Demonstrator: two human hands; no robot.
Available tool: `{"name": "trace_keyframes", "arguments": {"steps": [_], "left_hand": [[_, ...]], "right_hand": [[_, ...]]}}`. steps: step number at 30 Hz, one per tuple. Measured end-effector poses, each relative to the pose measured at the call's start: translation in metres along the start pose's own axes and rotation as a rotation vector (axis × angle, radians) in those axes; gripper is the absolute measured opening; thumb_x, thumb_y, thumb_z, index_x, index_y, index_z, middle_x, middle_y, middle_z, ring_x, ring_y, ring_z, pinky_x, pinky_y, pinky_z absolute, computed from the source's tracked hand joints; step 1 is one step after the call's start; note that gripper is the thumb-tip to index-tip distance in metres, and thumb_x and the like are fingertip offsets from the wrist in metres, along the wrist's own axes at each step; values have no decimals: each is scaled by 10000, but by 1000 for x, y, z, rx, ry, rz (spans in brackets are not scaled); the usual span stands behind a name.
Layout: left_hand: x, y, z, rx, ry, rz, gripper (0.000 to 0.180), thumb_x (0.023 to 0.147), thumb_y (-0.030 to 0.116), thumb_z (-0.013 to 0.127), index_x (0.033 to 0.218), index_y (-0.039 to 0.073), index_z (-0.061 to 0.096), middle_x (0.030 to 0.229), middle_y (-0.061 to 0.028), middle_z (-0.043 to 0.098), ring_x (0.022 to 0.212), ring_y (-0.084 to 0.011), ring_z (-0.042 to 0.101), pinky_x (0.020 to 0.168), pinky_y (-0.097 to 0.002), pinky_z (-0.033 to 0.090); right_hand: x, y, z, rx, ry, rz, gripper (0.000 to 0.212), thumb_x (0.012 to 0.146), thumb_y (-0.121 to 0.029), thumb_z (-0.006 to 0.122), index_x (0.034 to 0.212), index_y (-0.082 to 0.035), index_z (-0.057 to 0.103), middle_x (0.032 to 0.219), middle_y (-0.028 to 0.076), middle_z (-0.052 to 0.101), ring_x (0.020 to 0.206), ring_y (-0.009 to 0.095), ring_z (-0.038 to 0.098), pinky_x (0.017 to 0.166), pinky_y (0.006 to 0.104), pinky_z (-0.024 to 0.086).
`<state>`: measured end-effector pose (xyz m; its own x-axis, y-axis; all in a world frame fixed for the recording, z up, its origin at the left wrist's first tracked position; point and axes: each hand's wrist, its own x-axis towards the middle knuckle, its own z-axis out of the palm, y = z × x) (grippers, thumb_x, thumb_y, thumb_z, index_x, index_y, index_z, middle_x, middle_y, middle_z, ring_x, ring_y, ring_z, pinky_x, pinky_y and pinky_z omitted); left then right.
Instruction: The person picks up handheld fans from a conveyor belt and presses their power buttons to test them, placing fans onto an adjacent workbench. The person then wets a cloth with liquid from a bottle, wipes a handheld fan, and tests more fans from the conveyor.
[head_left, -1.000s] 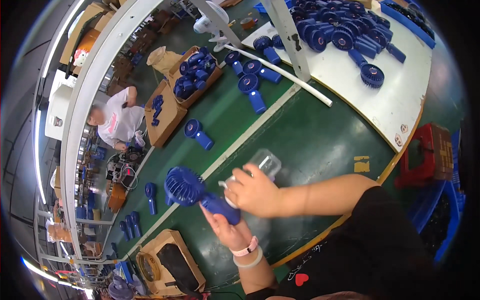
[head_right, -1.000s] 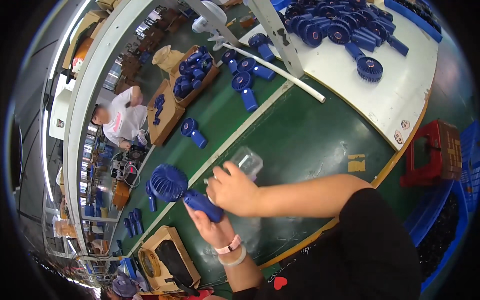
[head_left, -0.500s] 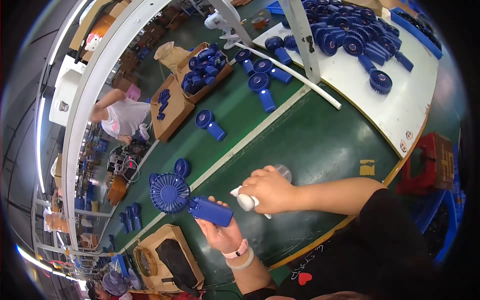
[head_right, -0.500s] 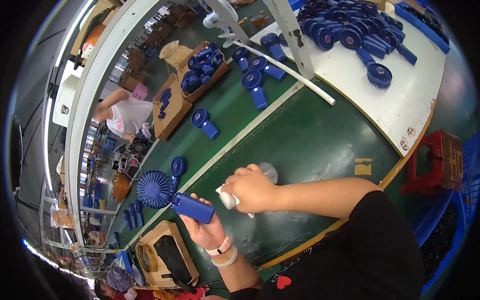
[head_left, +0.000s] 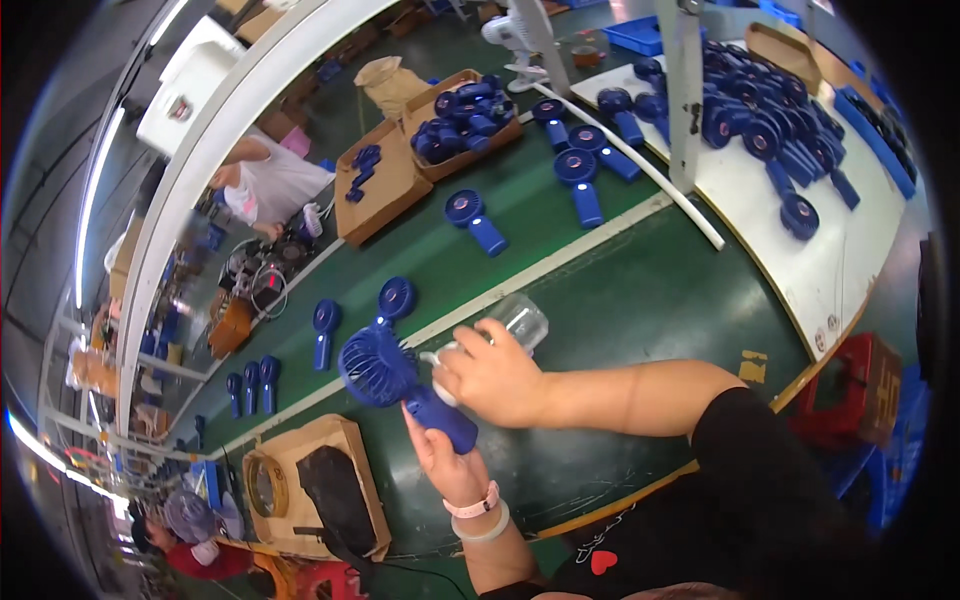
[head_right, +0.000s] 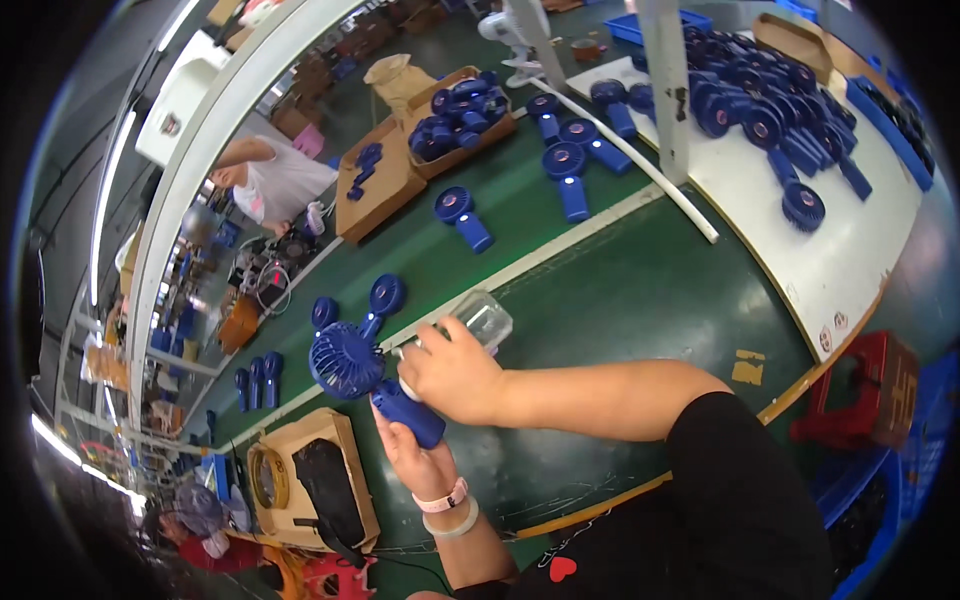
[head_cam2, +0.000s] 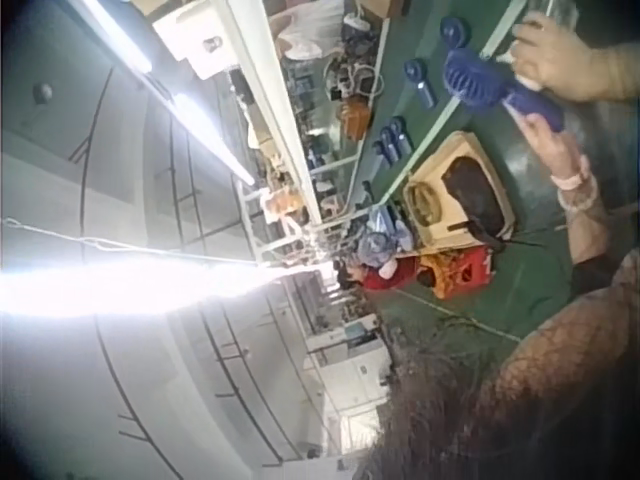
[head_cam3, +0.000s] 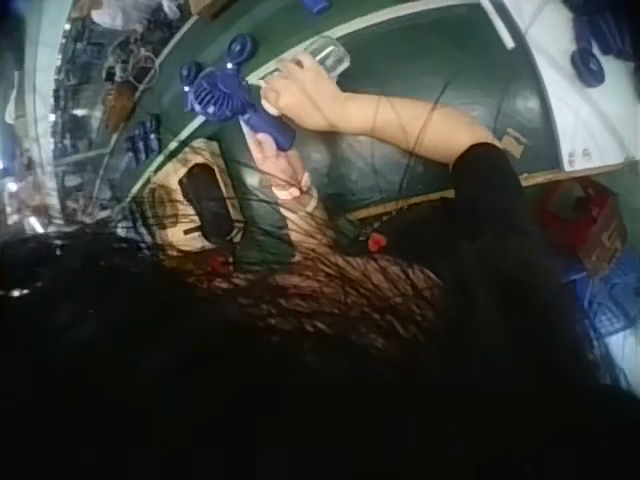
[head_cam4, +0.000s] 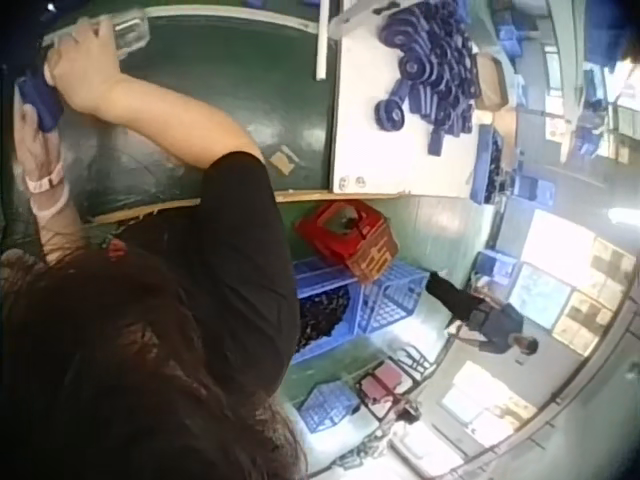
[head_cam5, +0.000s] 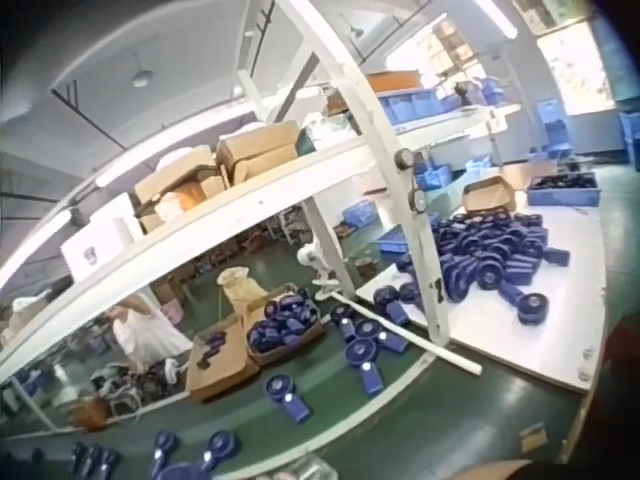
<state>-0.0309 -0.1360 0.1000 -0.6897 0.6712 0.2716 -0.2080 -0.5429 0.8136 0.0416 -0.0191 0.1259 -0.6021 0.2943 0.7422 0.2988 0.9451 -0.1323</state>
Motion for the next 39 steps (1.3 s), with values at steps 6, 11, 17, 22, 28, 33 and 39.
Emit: {"name": "trace_keyframes", "arguments": {"steps": [6,11,17,22,28,33,39], "left_hand": [[1,38,-22,310,130,114,494,902,71,410,1370,5,265,1254,-86,430,1043,-166,467,917,-296,368],[-13,69,-11,396,69,128,528,900,167,503,1340,-37,296,1271,-111,429,1123,-180,446,945,-299,354],[-21,74,-23,74,67,-9,482,922,85,419,1360,-24,248,1307,-150,397,1158,-228,448,968,-337,360],[-15,69,-20,-52,46,-87,486,926,109,416,1360,-23,239,1287,-166,411,1140,-241,464,964,-344,372],[5,42,-11,-42,38,-219,491,914,131,449,1344,-30,275,1276,-158,434,1148,-231,463,950,-327,385],[28,-11,-6,399,-217,-314,607,813,35,557,1359,38,292,1059,-73,528,902,-139,536,769,-260,459],[49,-76,9,486,-491,-347,673,633,23,759,1237,45,463,1056,-95,582,970,-165,544,869,-293,433]], "right_hand": [[-16,-39,42,408,-520,-136,311,593,-188,652,896,-122,622,852,23,587,885,217,519,784,399,360],[12,-75,91,979,-509,233,321,722,-219,601,1019,-100,570,942,129,602,933,334,548,803,415,443],[36,-100,112,1487,-199,217,309,746,-257,572,996,-74,564,1063,181,571,992,368,524,825,400,435],[15,-96,161,1368,-411,324,295,738,-287,570,950,-83,583,1085,181,566,1010,384,517,827,420,432],[1,-27,151,1128,-74,205,350,715,-270,645,966,-38,568,966,204,594,936,369,559,799,411,450],[-21,115,66,1851,-602,1242,602,883,-573,329,1241,-105,452,1192,115,518,1045,268,513,839,407,420],[-47,196,-25,1472,-892,980,527,839,-292,612,1268,-42,436,1183,110,526,1054,142,524,875,291,437]]}}
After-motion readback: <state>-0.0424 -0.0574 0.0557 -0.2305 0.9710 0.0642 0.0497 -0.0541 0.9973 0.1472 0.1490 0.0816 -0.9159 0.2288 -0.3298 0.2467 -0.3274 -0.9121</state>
